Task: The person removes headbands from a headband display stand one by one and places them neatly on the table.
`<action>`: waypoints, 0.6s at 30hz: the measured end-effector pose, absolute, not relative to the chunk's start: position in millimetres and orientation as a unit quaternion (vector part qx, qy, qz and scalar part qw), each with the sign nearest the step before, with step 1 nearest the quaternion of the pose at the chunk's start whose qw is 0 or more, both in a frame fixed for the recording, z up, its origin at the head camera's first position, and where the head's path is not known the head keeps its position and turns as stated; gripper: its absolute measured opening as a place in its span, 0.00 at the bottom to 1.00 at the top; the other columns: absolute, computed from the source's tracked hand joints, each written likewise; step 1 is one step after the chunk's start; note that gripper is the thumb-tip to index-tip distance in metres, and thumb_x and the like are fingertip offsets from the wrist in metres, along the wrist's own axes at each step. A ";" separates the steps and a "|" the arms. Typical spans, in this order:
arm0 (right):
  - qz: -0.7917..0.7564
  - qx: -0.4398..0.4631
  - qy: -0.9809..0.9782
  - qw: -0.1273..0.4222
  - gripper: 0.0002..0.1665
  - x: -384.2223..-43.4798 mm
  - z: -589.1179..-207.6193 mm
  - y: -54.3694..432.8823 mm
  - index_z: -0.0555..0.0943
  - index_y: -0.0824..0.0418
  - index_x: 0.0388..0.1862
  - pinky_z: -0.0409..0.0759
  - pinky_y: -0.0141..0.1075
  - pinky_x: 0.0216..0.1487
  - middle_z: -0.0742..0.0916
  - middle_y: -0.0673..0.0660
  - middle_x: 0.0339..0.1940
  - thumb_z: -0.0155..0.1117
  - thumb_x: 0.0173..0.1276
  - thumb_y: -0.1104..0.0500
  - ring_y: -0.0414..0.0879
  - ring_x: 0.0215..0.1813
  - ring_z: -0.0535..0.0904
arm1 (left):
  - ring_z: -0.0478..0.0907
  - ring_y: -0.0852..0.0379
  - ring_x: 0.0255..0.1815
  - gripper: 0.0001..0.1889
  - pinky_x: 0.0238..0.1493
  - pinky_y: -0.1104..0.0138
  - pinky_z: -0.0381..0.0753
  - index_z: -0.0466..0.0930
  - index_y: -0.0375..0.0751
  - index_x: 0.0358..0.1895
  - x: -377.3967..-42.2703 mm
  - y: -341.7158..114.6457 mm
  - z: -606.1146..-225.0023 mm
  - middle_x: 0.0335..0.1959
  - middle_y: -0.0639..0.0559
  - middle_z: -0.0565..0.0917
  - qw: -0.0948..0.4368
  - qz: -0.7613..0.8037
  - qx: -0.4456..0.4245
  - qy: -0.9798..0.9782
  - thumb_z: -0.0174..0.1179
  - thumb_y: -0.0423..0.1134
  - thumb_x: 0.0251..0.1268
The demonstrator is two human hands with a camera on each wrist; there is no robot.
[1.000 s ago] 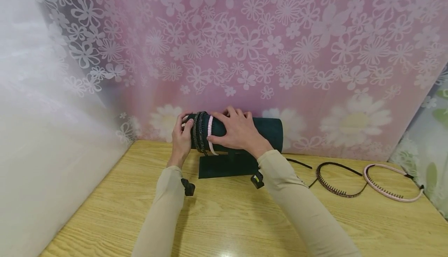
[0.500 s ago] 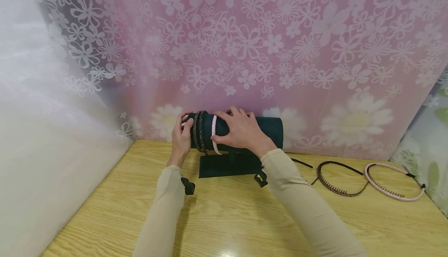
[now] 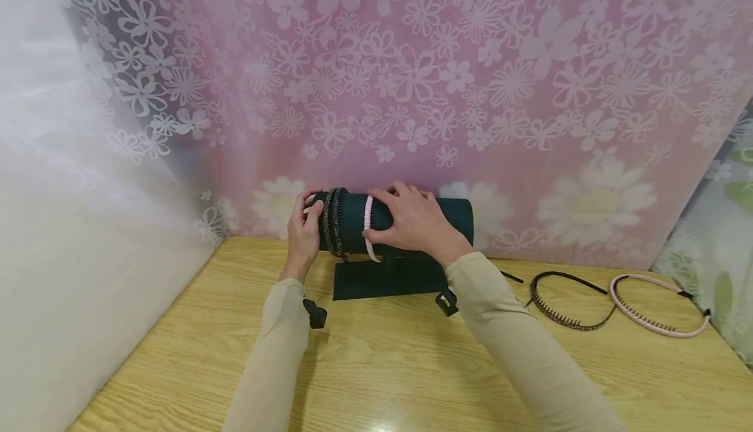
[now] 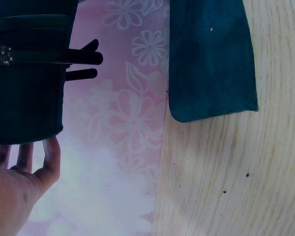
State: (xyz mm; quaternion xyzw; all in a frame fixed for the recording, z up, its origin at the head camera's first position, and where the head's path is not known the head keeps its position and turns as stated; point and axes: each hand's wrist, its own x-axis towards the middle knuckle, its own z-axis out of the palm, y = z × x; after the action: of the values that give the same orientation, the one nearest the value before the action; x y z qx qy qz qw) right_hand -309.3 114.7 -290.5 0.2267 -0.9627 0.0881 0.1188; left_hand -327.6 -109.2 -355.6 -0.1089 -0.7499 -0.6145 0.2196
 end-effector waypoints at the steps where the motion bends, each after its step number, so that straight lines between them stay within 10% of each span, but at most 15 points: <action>1: 0.088 0.227 -0.963 0.119 0.49 -308.9 -290.4 115.4 0.66 0.43 0.79 0.69 0.62 0.69 0.76 0.59 0.67 0.65 0.63 0.28 0.58 0.65 0.74 | 0.75 0.37 0.56 0.21 0.61 0.49 0.72 0.71 0.42 0.70 -327.6 -109.2 -355.8 0.65 0.35 0.75 0.220 -0.613 -0.109 -0.751 0.46 0.43 0.81; 18: 0.082 0.226 -0.963 0.119 0.49 -303.8 -290.6 125.8 0.67 0.44 0.79 0.67 0.63 0.71 0.76 0.59 0.69 0.65 0.63 0.28 0.59 0.66 0.74 | 0.75 0.37 0.61 0.23 0.66 0.43 0.70 0.70 0.45 0.72 -355.6 -115.9 -381.9 0.67 0.38 0.75 0.224 -0.617 -0.106 -0.747 0.45 0.48 0.81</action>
State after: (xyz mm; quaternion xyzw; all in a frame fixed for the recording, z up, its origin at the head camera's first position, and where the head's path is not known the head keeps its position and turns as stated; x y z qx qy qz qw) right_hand -303.8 125.8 -290.6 0.2258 -0.9633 0.0825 0.1193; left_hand -355.6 -115.9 -381.9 -0.1063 -0.7468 -0.6169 0.2245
